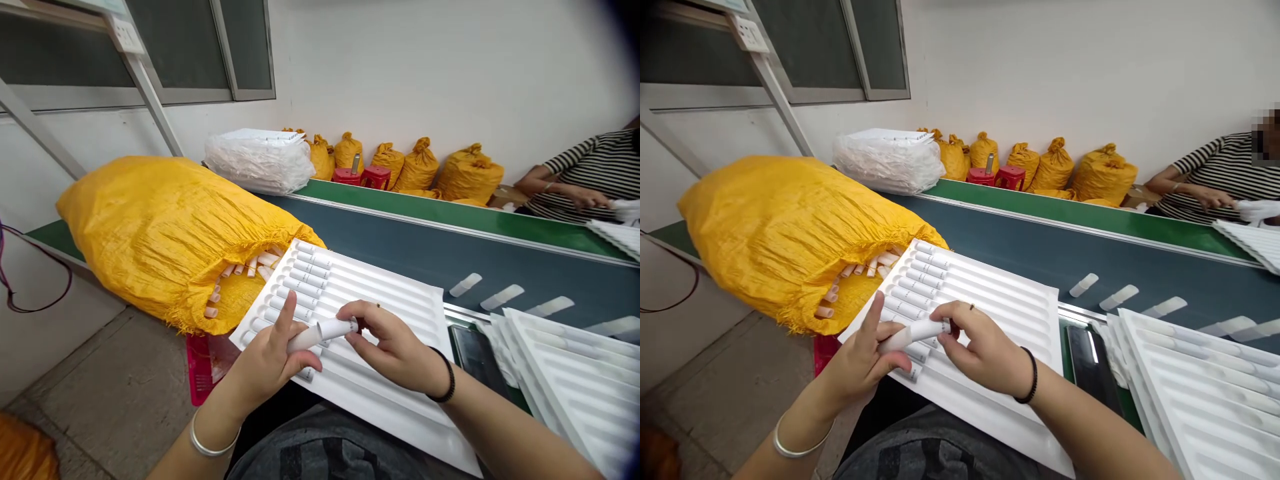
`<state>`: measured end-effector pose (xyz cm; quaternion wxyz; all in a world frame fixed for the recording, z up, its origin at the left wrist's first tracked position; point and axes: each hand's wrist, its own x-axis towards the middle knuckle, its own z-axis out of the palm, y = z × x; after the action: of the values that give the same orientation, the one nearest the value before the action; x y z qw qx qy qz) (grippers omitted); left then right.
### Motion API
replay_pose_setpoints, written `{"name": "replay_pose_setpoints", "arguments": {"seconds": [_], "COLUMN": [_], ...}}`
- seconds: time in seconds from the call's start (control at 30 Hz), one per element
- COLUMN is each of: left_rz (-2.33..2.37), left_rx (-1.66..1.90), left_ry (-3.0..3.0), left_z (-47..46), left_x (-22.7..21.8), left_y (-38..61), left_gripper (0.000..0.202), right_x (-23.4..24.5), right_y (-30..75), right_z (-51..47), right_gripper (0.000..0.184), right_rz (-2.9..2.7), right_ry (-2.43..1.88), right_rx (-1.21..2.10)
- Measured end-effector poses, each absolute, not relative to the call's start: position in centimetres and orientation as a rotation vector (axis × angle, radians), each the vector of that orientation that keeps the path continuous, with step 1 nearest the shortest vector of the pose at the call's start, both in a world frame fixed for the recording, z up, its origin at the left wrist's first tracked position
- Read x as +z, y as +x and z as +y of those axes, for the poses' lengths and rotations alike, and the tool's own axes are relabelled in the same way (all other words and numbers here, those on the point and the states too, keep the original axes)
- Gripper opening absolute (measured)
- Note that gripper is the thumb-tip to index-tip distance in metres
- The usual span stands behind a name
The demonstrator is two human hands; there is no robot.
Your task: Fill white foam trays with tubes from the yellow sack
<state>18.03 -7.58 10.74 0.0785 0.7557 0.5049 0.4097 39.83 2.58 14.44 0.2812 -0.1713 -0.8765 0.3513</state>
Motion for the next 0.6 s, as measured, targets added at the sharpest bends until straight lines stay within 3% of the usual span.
{"name": "replay_pose_setpoints", "arguments": {"seconds": [0.37,0.53,0.6], "left_rz": [1.529,1.594,1.635], "left_rx": [0.928,1.008,0.95], "left_ry": [2.384,2.269,2.178], "left_z": [-7.2,-6.6,-6.5], "left_x": [13.0,13.5,13.9], "left_y": [19.1,19.0,18.5], "left_gripper": [0.129,0.121,0.09], "right_x": [15.9,15.3,15.0], "right_y": [41.8,41.9,42.2], "right_z": [2.7,2.4,2.6], "right_gripper": [0.034,0.037,0.037], "right_rz": [-2.519,-2.43,-2.371], "right_ry": [-0.156,-0.249,-0.316], "right_rx": [0.791,0.665,0.635]}}
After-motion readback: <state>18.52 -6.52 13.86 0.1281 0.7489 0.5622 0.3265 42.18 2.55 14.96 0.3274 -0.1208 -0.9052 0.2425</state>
